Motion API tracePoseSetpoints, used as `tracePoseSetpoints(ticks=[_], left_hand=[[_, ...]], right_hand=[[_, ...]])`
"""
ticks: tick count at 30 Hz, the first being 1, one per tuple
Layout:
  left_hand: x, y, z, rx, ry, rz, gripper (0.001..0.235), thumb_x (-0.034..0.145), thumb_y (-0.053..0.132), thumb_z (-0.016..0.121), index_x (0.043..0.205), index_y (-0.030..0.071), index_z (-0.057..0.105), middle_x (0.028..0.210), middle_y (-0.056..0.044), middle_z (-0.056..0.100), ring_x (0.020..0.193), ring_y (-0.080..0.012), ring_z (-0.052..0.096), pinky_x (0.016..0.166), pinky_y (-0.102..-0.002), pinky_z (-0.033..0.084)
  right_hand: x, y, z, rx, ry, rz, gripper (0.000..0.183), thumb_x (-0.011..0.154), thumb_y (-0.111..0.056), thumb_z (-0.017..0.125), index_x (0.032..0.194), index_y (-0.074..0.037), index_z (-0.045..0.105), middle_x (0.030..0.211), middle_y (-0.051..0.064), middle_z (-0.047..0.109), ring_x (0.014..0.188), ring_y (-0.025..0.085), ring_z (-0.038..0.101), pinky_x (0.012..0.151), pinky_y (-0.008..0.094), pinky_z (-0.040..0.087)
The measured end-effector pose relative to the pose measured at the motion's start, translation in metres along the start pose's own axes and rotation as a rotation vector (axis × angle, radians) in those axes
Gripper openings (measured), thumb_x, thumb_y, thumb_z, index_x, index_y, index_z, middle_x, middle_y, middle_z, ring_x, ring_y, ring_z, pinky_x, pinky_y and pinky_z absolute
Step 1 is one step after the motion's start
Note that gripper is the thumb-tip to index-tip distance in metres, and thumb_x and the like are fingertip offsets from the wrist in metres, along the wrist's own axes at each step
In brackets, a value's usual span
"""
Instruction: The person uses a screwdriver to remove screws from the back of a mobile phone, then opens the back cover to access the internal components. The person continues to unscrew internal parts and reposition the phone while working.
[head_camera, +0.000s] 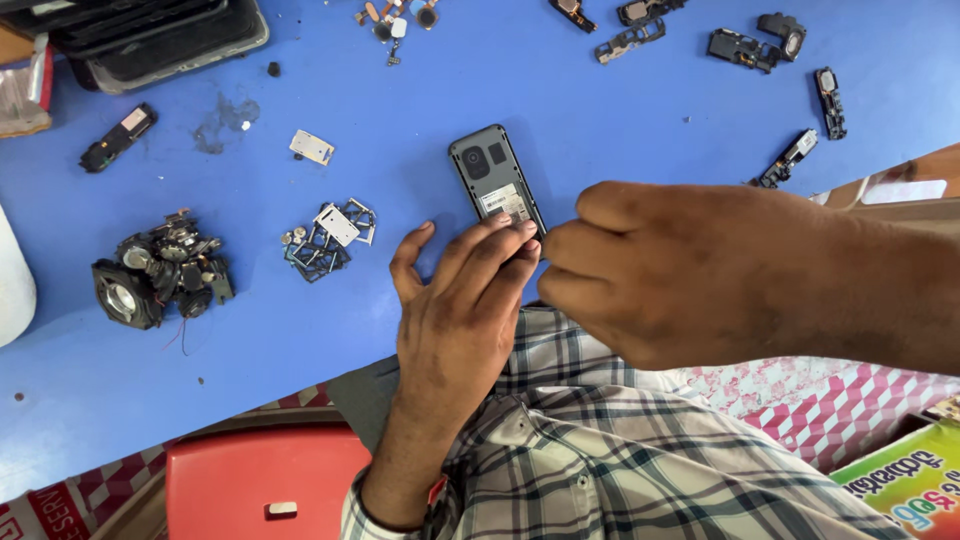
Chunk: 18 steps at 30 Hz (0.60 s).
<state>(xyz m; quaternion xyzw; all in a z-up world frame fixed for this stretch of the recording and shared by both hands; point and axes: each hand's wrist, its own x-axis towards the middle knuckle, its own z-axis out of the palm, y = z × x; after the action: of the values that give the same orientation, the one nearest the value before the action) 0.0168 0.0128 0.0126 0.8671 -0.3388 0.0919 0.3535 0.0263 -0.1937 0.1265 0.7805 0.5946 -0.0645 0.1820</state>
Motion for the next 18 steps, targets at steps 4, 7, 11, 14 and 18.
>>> tracePoseSetpoints(ticks=[4,7,11,14,18], left_hand=[[-0.001,-0.002,0.001,0.011,0.011,0.013,0.015,0.097,0.013,0.075,0.112,0.011,0.075,0.126,0.007,0.07,0.121,-0.0105,0.064,0.118,-0.049,0.029],[-0.001,-0.003,0.002,0.024,0.005,0.016,0.017,0.097,0.01,0.074,0.114,0.012,0.075,0.125,0.008,0.07,0.122,-0.01,0.064,0.118,-0.049,0.029],[-0.003,-0.003,0.003,0.023,0.005,0.005,0.017,0.096,0.011,0.075,0.112,0.013,0.075,0.124,0.008,0.07,0.121,-0.0099,0.064,0.117,-0.049,0.029],[-0.003,-0.002,0.004,0.032,0.009,0.007,0.016,0.096,0.011,0.075,0.112,0.014,0.075,0.124,0.008,0.07,0.121,-0.0093,0.064,0.117,-0.049,0.029],[-0.001,-0.002,0.004,0.039,0.007,0.023,0.017,0.096,0.012,0.074,0.113,0.014,0.075,0.125,0.008,0.07,0.123,-0.0099,0.063,0.117,-0.048,0.03]], right_hand=[[0.004,-0.005,-0.005,0.08,-0.192,0.118,0.024,0.084,-0.012,0.071,0.063,-0.009,0.061,0.08,0.0,0.049,0.081,0.022,0.053,0.072,0.037,0.045],[0.004,-0.013,-0.003,0.115,-0.086,0.372,0.012,0.076,-0.02,0.072,0.08,-0.008,0.07,0.078,-0.004,0.054,0.085,0.016,0.057,0.076,0.032,0.05],[0.006,-0.018,-0.005,0.228,-0.219,0.573,0.012,0.086,-0.019,0.071,0.089,-0.007,0.07,0.08,0.001,0.06,0.082,0.017,0.063,0.074,0.034,0.057],[0.01,-0.017,-0.011,0.246,-0.292,0.631,0.016,0.088,-0.024,0.068,0.088,-0.009,0.07,0.082,0.002,0.063,0.081,0.018,0.067,0.069,0.035,0.059],[0.005,-0.009,-0.024,0.196,-0.35,0.675,0.018,0.082,-0.026,0.068,0.093,-0.012,0.071,0.084,0.0,0.066,0.081,0.018,0.07,0.065,0.033,0.06]])
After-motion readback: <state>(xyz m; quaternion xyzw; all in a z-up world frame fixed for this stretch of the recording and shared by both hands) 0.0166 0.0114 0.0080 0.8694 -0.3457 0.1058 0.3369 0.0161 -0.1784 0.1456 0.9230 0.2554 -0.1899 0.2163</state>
